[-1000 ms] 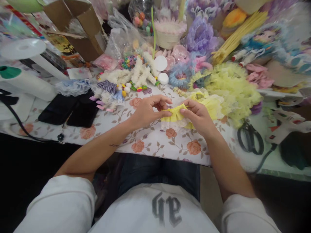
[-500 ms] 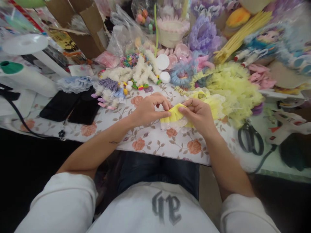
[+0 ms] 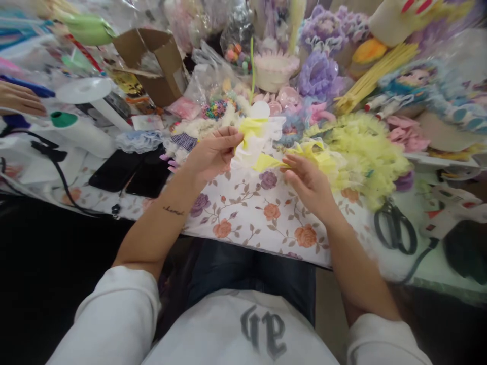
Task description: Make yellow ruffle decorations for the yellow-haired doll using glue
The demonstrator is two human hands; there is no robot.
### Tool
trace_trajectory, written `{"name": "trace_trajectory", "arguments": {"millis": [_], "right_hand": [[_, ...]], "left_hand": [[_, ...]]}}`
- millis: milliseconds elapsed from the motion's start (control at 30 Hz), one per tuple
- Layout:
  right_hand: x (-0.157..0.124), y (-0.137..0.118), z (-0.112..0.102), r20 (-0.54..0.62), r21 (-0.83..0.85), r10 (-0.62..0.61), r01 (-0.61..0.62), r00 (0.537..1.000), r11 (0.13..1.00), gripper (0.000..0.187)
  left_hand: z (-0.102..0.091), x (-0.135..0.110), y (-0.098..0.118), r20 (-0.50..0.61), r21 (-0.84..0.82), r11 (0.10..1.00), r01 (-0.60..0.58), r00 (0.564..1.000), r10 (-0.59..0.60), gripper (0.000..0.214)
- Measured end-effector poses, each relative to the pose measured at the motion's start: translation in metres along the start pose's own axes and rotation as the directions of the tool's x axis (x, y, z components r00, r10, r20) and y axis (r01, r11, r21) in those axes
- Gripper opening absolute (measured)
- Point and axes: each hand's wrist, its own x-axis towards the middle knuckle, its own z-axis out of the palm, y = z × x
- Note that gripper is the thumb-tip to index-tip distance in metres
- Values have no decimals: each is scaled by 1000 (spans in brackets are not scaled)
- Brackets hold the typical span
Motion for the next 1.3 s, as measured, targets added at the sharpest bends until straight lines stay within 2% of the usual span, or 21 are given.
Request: {"name": "trace_trajectory", "arguments": {"millis": [67, 167, 233, 300, 367, 467, 533, 600, 667, 733, 833, 900, 967, 1033, 1100, 1233, 1300], "right_hand": [[0, 2, 1, 38, -155, -87, 91, 996, 984, 51], [2, 6, 0, 49, -318, -196, 201, 979, 927, 49], [5, 10, -1, 27, -408, -273, 260, 962, 875, 46], [8, 15, -3, 16, -486, -327, 293, 945, 823, 44], [11, 21, -4, 20, -535, -345, 302, 938, 789, 43], [15, 29, -5, 26, -560, -327, 285, 945, 778, 47], [17, 32, -6, 22, -556, -306, 266, 952, 787, 51], [19, 32, -8, 11, -541, -282, 243, 959, 805, 53], [20, 31, -8, -18, -511, -266, 220, 964, 831, 52], [19, 27, -7, -78, -447, -251, 191, 965, 874, 47], [16, 20, -3, -159, -249, -175, 132, 972, 960, 36], [15, 15, 1, -141, -112, -87, 71, 986, 991, 31], [14, 11, 3, -68, -36, 1, -3, 998, 999, 32], [15, 9, 4, 2, -11, 45, -45, 999, 999, 38], [16, 9, 4, 21, -16, 24, -24, 999, 1000, 42], [20, 15, 4, -73, -94, -41, 34, 996, 995, 31], [21, 17, 3, -114, -106, -42, 29, 993, 994, 29]], "left_hand": [[-4, 3, 12, -13, 6, 1000, 0, 1000, 0, 18], [-7, 8, 29, 137, 247, 968, -47, 990, 13, 15], [-8, 15, 38, 243, 459, 883, -102, 970, -14, 15], [-7, 23, 43, 293, 609, 779, -147, 955, -48, 14], [-4, 32, 44, 358, 700, 689, -190, 927, -108, 13], [4, 41, 39, 494, 764, 572, -300, 842, -218, 12], [10, 44, 33, 558, 764, 512, -392, 801, -219, 12], [14, 46, 25, 590, 758, 456, -467, 788, -174, 11], [15, 49, 19, 586, 770, 416, -483, 794, -162, 11], [14, 50, 14, 553, 795, 418, -440, 809, -199, 11], [14, 50, 11, 493, 827, 437, -355, 830, -260, 13], [16, 48, 11, 464, 846, 423, -326, 839, -282, 15], [20, 46, 11, 443, 863, 396, -314, 847, -294, 15], [24, 46, 11, 433, 874, 368, -318, 852, -293, 15], [29, 47, 11, 434, 881, 331, -339, 858, -277, 13], [37, 51, 11, 422, 898, 249, -363, 871, -252, 8], [40, 53, 12, 426, 895, 261, -361, 866, -263, 8]]}}
